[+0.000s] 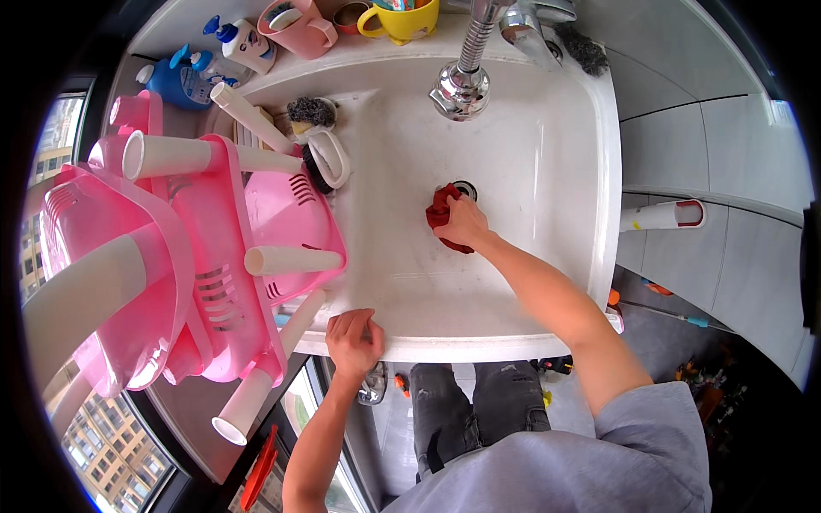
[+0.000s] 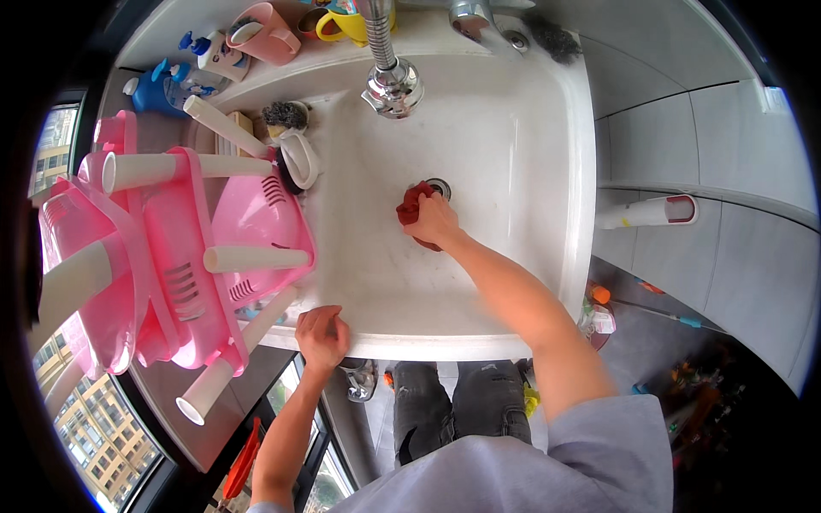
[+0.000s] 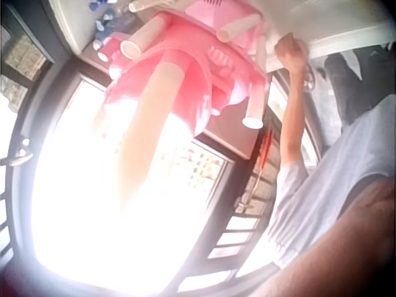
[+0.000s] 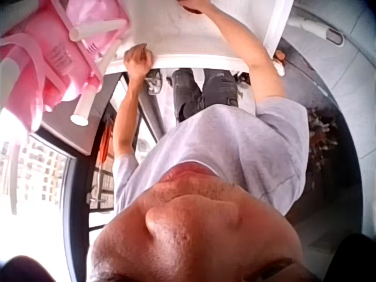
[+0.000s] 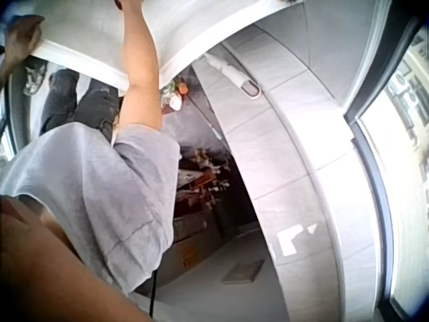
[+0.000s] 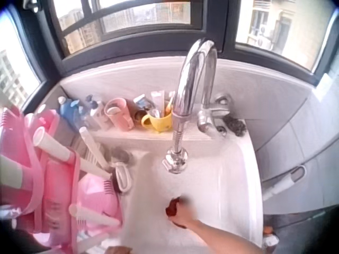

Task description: The person washes a red cloth in a sink, scrubs the drain area with steel wool, and assembles a multi-tiered pink plastic shelf by fitting the legs and tiers together by hand.

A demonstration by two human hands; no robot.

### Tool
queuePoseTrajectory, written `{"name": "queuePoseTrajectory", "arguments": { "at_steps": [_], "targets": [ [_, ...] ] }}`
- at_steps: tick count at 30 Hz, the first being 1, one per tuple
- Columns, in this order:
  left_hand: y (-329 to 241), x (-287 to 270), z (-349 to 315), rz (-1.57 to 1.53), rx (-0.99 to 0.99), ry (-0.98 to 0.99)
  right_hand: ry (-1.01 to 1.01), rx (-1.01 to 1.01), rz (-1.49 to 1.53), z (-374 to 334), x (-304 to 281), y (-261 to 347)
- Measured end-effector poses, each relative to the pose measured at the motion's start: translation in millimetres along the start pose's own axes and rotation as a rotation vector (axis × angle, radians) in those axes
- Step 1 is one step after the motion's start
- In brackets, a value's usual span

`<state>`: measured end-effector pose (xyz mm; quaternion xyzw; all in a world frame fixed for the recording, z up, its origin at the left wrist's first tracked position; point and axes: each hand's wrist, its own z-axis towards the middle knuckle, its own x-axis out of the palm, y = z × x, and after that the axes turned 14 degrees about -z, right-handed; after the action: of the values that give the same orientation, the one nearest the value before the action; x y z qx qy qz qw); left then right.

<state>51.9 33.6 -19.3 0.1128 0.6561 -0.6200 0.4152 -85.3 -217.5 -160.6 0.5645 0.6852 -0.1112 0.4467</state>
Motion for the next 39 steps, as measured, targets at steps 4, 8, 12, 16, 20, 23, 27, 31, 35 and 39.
{"name": "queuePoseTrajectory", "arguments": {
  "at_steps": [4, 8, 12, 16, 20, 23, 27, 31, 35, 39],
  "targets": [
    [1, 2, 2, -0.002, 0.044, -0.016, 0.023, -0.199, -0.459, 9, -30, -26],
    [-1, 0, 3, 0.009, 0.052, -0.022, -0.074, -0.275, -0.887, 8, -47, -27],
    [-4, 4, 6, -0.018, 0.038, -0.014, -0.123, -0.226, -1.049, 29, -55, -39],
    [1, 2, 5, -0.009, 0.043, -0.019, -0.033, -0.324, -0.864, 36, -75, -44],
    [-5, -1, 7, -0.013, 0.026, -0.008, 0.21, -0.232, 0.258, 14, -92, -83],
    [-1, -1, 4, 0.001, 0.018, -0.015, 0.484, -0.14, 0.708, -29, -92, -75],
    [-2, -1, 6, -0.001, 0.016, -0.007, 0.764, -0.248, 0.855, -54, -64, -64],
    [-1, -1, 5, -0.004, 0.028, -0.022, 0.75, -0.217, 0.719, -66, -42, -59],
    [-1, 0, 4, -0.008, 0.012, -0.025, 0.678, -0.177, 0.859, -64, -39, -62],
    [0, 0, 3, -0.005, 0.019, -0.032, 0.682, -0.06, 0.886, -61, -41, -57]
  ]
}}
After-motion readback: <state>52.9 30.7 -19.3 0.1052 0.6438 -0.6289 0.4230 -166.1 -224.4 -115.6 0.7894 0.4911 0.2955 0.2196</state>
